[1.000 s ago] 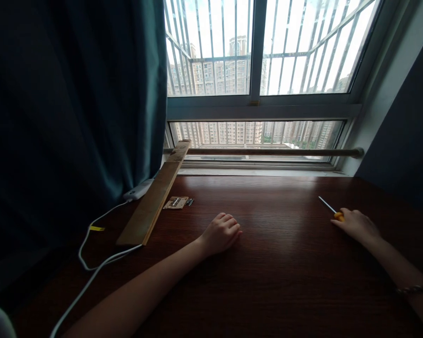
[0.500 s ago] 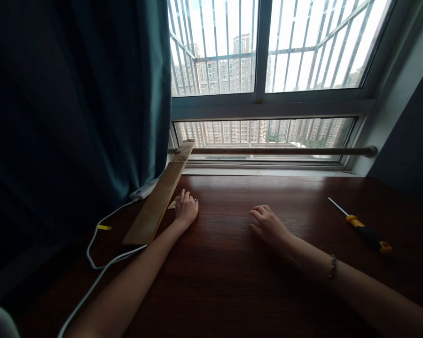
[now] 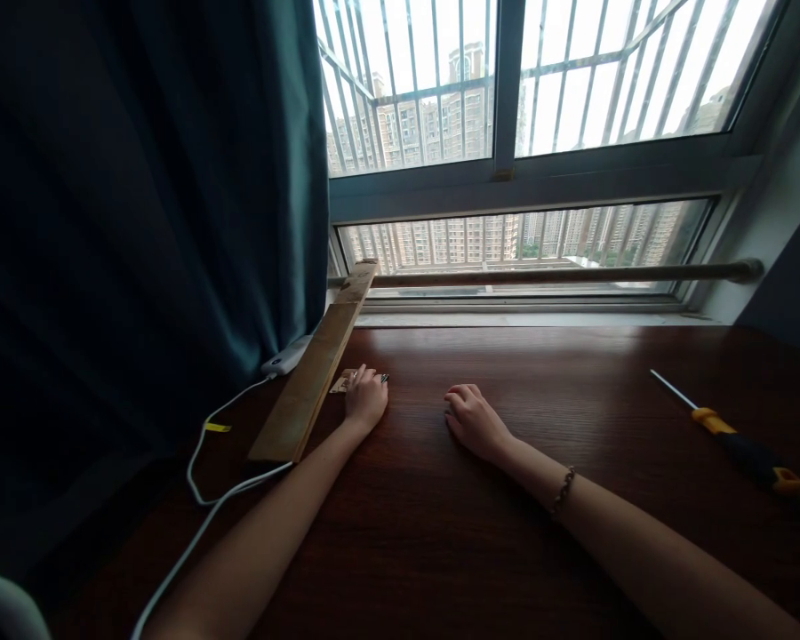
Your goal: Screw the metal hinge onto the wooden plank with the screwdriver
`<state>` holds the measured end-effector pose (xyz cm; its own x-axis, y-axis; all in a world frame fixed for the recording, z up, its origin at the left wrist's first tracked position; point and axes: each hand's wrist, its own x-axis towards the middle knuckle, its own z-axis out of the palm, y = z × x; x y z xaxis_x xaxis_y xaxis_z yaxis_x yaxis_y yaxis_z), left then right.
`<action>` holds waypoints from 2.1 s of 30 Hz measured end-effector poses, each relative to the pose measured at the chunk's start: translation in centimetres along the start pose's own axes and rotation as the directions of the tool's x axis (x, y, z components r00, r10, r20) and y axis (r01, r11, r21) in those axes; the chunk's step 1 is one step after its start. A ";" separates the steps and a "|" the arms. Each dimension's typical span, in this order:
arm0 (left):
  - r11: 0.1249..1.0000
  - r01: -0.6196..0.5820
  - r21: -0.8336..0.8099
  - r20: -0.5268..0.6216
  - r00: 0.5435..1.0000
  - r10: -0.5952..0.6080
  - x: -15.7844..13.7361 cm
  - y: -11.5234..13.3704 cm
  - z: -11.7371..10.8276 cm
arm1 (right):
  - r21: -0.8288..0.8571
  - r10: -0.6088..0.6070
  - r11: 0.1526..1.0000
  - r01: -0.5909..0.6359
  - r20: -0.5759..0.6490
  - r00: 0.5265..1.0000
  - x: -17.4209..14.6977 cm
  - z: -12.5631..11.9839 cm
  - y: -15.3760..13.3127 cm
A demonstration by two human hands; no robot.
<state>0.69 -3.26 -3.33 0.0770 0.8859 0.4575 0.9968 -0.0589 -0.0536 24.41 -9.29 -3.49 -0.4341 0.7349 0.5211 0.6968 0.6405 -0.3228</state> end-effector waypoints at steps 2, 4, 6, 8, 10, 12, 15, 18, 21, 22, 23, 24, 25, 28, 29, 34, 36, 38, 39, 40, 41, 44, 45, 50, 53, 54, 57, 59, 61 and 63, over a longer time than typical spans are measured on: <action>1.000 0.022 -0.011 -0.043 0.999 -0.023 0.0 0.1 0.0 | -0.013 -0.001 1.000 0.001 0.001 1.000 0.0 -0.1 0.0; 0.997 0.071 -0.017 -0.088 0.994 -0.072 -0.1 0.1 0.1 | -0.025 -0.009 1.000 0.009 0.005 1.000 0.1 -0.1 -0.1; 0.994 0.106 -0.035 -0.106 0.988 -0.110 -0.1 0.1 0.3 | -0.031 -0.014 0.999 0.014 0.006 1.000 0.2 0.0 -0.2; 0.992 0.105 -0.064 -0.100 0.989 -0.111 0.0 0.0 0.5 | -0.038 -0.014 0.999 0.014 0.003 1.000 0.2 0.0 -0.2; 0.990 0.099 -0.103 -0.085 0.991 -0.108 0.1 0.0 0.6 | -0.045 -0.017 0.999 0.017 0.002 1.000 0.2 0.1 -0.2; 0.982 0.118 -0.150 -0.059 0.990 -0.128 0.2 -0.1 0.7 | -0.051 -0.021 0.999 0.021 0.002 1.000 0.1 0.1 -0.1; 0.960 0.182 -0.210 0.020 0.983 -0.182 0.5 0.2 0.5 | -0.055 -0.024 0.998 0.024 0.004 1.000 0.1 0.1 -0.1; 0.957 0.212 -0.198 0.133 0.973 -0.188 0.7 0.6 0.0 | -0.055 -0.026 0.998 0.026 0.003 1.000 0.1 0.2 0.0; 0.974 0.165 -0.157 0.192 0.972 -0.134 0.7 1.0 -0.4 | -0.054 -0.025 0.998 0.025 0.006 1.000 0.1 0.2 0.0; 0.978 0.144 -0.148 0.195 0.974 -0.113 0.6 1.2 -0.5 | -0.054 -0.024 0.998 0.025 0.007 1.000 0.1 0.2 0.0; 0.982 0.124 -0.141 0.196 0.976 -0.095 0.6 1.3 -0.5 | -0.053 -0.025 0.998 0.025 0.008 1.000 0.1 0.3 0.0; 0.986 0.104 -0.133 0.197 0.977 -0.076 0.5 1.5 -0.6 | -0.053 -0.026 0.998 0.026 0.008 1.000 0.1 0.3 0.0; 0.988 0.084 -0.127 0.199 0.978 -0.057 0.4 1.7 -0.6 | -0.052 -0.027 0.998 0.028 0.009 1.000 0.1 0.3 0.0; 0.991 0.037 -0.125 0.208 0.978 -0.010 0.2 2.1 -0.7 | -0.049 -0.027 0.998 0.027 0.008 1.000 0.1 0.2 0.0; 0.991 0.024 -0.133 0.213 0.977 0.005 0.1 2.2 -0.7 | -0.047 -0.026 0.999 0.026 0.008 1.000 0.1 0.2 0.0; 0.971 -0.011 -0.237 0.231 0.971 0.067 0.1 2.4 -1.0 | 0.004 -0.010 1.000 0.010 -0.012 1.000 0.1 0.3 0.1; 0.950 -0.009 -0.311 0.237 0.968 0.087 0.0 2.9 -1.2 | 0.074 0.050 0.996 -0.047 -0.035 0.998 0.2 0.4 0.3; 0.918 -0.001 -0.397 0.243 0.964 0.106 -0.2 3.5 -1.5 | 0.176 0.146 0.975 -0.135 -0.049 0.988 0.3 0.7 0.5; 0.898 0.003 -0.440 0.241 0.964 0.115 -0.3 3.9 -1.7 | 0.227 0.194 0.958 -0.178 -0.051 0.980 0.4 0.9 0.6; 0.876 0.008 -0.482 0.235 0.964 0.121 -0.4 4.3 -1.9 | 0.271 0.236 0.939 -0.214 -0.052 0.970 0.5 1.0 0.7; 0.854 0.014 -0.520 0.225 0.967 0.121 -0.5 4.6 -2.0 | 0.306 0.268 0.921 -0.240 -0.053 0.962 0.6 1.1 0.8; 0.799 0.054 -0.599 0.185 0.980 0.072 -0.5 4.9 -2.1 | 0.349 0.311 0.897 -0.273 -0.057 0.949 0.7 1.2 1.0; 0.785 0.077 -0.615 0.176 0.984 0.042 -0.4 4.9 -2.0 | 0.344 0.312 0.897 -0.276 -0.055 0.948 0.7 1.1 0.9; 0.736 0.187 -0.650 0.201 0.977 -0.071 -0.3 4.3 -0.9 | 0.230 -0.025 0.973 0.023 0.007 1.000 0.3 0.1 -0.6; 0.719 0.215 -0.661 0.229 0.970 -0.079 -0.6 4.5 -0.9 | 0.165 -0.302 0.946 0.281 0.123 0.945 -0.1 0.0 -1.7; 0.713 0.219 -0.666 0.235 0.969 -0.078 -0.7 4.7 -1.0 | 0.148 -0.332 0.939 0.311 0.154 0.930 -0.2 0.1 -2.0; 0.692 0.232 -0.683 0.250 0.965 -0.076 -1.0 5.2 -1.6 | 0.143 -0.326 0.943 0.302 0.196 0.925 -0.2 0.4 -2.4; 0.676 0.238 -0.698 0.257 0.964 -0.073 -1.1 5.4 -1.8 | 0.165 -0.297 0.949 0.268 0.190 0.936 -0.2 0.3 -2.5; 0.657 0.241 -0.715 0.259 0.963 -0.072 -1.2 5.5 -1.9 | 0.165 -0.259 0.959 0.231 0.170 0.951 -0.1 0.0 -2.7; 0.633 0.246 -0.734 0.259 0.963 -0.074 -1.3 5.6 -1.8 | 0.142 -0.249 0.963 0.227 0.158 0.956 -0.2 -0.3 -2.9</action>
<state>6.22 -5.57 -2.61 -0.0045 0.9767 0.2145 0.6649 -0.1573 0.7301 22.62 -11.36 -2.40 -0.6783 0.5780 0.4537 0.4914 0.8159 -0.3047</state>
